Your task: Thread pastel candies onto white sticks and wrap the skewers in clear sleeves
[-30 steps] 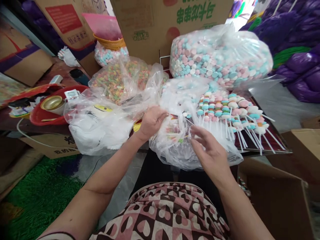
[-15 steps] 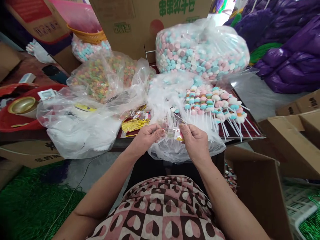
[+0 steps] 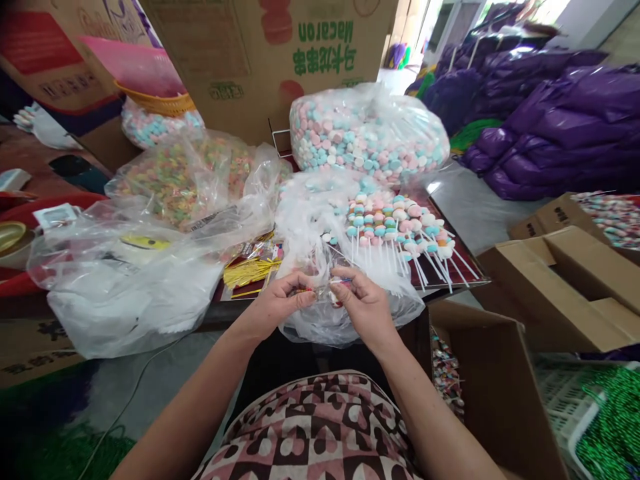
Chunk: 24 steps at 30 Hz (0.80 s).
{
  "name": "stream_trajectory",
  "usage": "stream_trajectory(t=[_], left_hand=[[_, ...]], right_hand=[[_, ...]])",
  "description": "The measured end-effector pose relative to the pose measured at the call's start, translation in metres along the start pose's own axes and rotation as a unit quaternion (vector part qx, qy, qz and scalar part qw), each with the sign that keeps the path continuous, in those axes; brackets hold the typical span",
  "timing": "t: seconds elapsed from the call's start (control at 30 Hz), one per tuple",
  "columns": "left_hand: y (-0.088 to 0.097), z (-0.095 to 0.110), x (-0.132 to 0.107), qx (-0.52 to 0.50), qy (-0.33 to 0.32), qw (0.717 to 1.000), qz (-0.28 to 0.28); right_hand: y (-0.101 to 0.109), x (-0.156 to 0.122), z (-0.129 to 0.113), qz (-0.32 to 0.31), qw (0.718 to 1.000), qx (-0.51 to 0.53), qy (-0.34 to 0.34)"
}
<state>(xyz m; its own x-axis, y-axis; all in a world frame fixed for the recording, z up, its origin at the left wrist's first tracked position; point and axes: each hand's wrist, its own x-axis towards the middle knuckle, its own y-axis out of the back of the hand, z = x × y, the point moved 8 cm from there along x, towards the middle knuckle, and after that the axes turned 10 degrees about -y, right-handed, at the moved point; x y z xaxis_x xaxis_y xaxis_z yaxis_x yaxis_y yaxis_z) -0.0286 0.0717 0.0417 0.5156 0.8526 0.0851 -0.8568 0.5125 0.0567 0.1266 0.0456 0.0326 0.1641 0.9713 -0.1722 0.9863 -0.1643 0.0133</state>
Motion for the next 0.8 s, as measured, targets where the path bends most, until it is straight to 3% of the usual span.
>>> stream_trajectory(t=[0.2, 0.33, 0.47, 0.53, 0.63, 0.7, 0.8], left_hand=[[-0.005, -0.013, 0.001, -0.024, 0.002, 1.0, 0.009], [-0.008, -0.01, 0.002, 0.008, -0.011, 1.0, 0.014], [0.013, -0.002, 0.003, 0.053, -0.062, 0.991, 0.104], [0.027, -0.002, 0.0, 0.066, -0.074, 0.982, 0.16], [0.041, -0.005, -0.003, 0.08, -0.083, 0.972, 0.206], [0.045, -0.007, -0.005, 0.074, -0.09, 0.969, 0.218], [0.048, -0.008, -0.007, 0.026, -0.102, 0.966, 0.237]], right_hand=[[0.003, -0.004, 0.0, 0.049, 0.998, -0.024, 0.015], [0.001, -0.001, -0.003, 0.035, 0.998, -0.057, -0.003], [0.004, 0.016, -0.01, 0.012, 0.992, -0.126, -0.006], [0.013, 0.034, -0.019, 0.053, 0.97, -0.237, 0.011], [0.027, 0.065, -0.032, 0.142, 0.88, -0.452, 0.018], [0.03, 0.083, -0.034, 0.16, 0.848, -0.505, 0.006], [0.026, 0.101, -0.028, 0.165, 0.826, -0.538, -0.018]])
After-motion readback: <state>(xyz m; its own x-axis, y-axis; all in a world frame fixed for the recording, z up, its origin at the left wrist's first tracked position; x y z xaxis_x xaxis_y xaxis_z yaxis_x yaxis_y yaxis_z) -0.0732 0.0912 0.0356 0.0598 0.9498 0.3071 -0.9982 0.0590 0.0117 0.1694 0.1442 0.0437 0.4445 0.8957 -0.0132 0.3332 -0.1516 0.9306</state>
